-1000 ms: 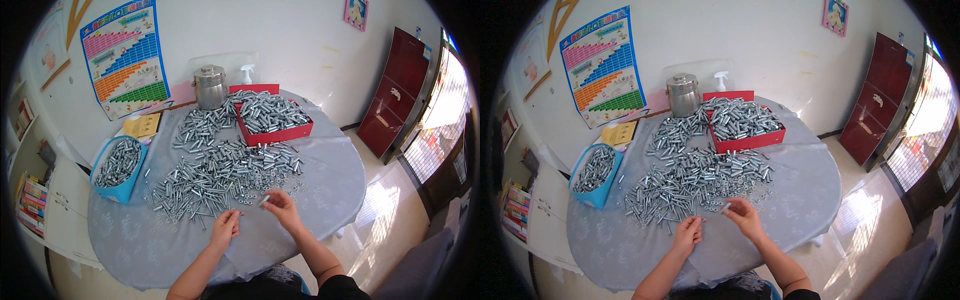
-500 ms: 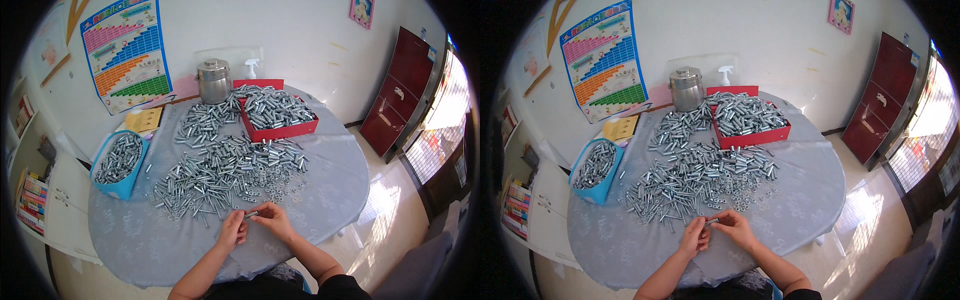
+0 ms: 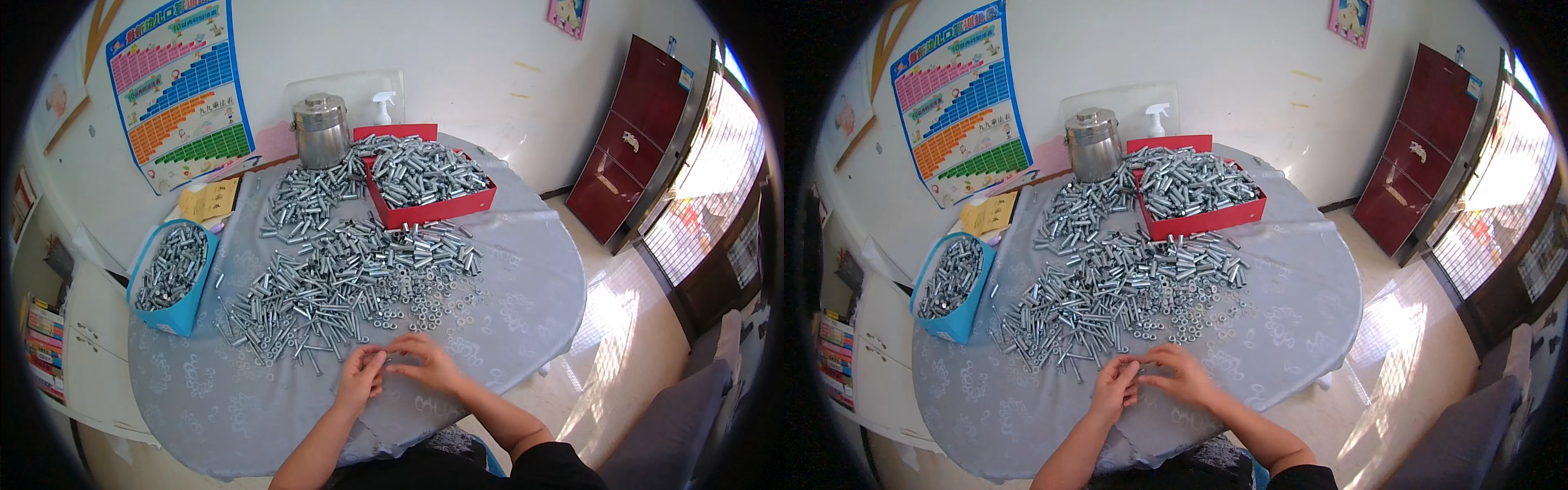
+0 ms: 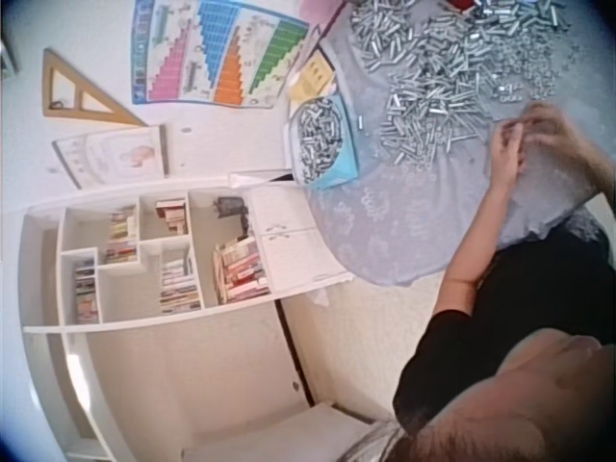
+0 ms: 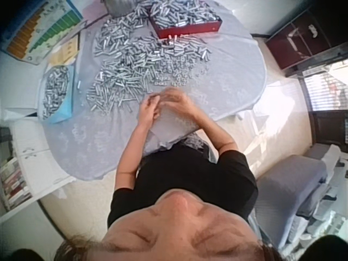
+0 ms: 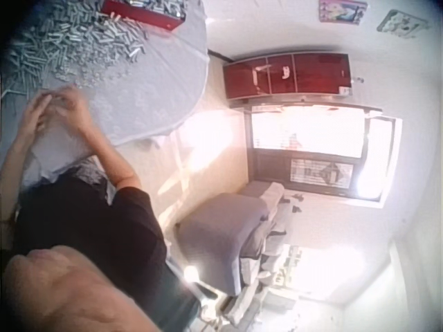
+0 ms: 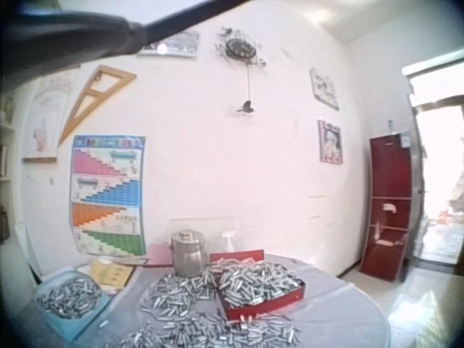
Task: The person sits at a table covered with a grey cloth and repeatedly picks up metal bolts and washers. They thread the washers onto the bolts by hand and place the assembled fasteners into a blue plastic basket.
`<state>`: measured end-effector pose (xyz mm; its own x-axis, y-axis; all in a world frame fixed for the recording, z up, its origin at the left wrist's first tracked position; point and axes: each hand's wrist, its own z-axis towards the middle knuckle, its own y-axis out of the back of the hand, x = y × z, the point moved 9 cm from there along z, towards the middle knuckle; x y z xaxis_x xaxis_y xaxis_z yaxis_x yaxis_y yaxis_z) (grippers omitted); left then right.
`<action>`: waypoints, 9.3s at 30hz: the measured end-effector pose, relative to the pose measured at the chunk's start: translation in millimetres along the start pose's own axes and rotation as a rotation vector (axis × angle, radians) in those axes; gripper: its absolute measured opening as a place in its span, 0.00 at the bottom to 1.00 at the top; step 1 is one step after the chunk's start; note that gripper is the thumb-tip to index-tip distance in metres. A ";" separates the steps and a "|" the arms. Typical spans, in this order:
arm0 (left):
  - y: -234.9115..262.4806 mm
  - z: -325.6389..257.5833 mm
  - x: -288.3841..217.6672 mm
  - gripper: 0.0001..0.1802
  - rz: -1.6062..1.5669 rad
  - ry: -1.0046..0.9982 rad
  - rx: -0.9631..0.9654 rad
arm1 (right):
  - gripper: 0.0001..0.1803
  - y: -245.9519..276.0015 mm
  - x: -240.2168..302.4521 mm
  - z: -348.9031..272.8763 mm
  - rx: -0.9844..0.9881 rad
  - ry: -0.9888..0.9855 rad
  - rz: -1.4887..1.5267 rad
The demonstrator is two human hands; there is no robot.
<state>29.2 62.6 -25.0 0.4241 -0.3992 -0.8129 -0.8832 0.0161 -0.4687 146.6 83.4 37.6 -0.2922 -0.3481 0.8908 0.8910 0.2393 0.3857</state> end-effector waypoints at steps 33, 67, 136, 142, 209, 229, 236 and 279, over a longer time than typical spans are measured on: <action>4.8 -0.6 9.4 0.07 -0.046 0.062 0.044 | 0.07 -18.0 -31.1 -8.2 0.033 -0.409 0.592; 6.0 4.1 2.7 0.09 -0.193 -0.035 0.090 | 0.07 47.6 -14.0 17.8 -0.174 0.013 -0.597; 5.4 5.8 7.4 0.08 -0.186 0.005 0.117 | 0.10 15.5 -13.3 13.3 -0.042 -0.034 0.127; -1.0 1.3 -1.7 0.09 -0.028 -0.070 0.119 | 0.11 10.1 -40.8 6.7 0.017 -0.268 -0.068; 47.0 -27.8 -119.0 0.04 1.609 -0.810 -0.197 | 0.12 104.3 -55.9 16.0 -0.392 -0.158 -0.244; 16.4 -17.9 -80.7 0.06 0.619 -0.612 -0.156 | 0.14 161.3 -85.2 42.8 -0.600 -0.188 -0.502; 38.2 -8.2 -43.4 0.06 0.340 -0.434 -0.188 | 0.11 52.5 -11.6 2.1 -0.112 -0.004 -0.014; 24.9 -9.2 -18.2 0.10 0.170 -0.194 -0.049 | 0.09 107.4 -61.3 -26.3 -0.415 -0.465 -0.422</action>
<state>-2.4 61.9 -18.6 0.2955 -0.2110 -0.9317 -0.9515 0.0219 -0.3068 269.3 106.6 18.2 -0.6722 0.1062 0.7327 0.7020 -0.2229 0.6764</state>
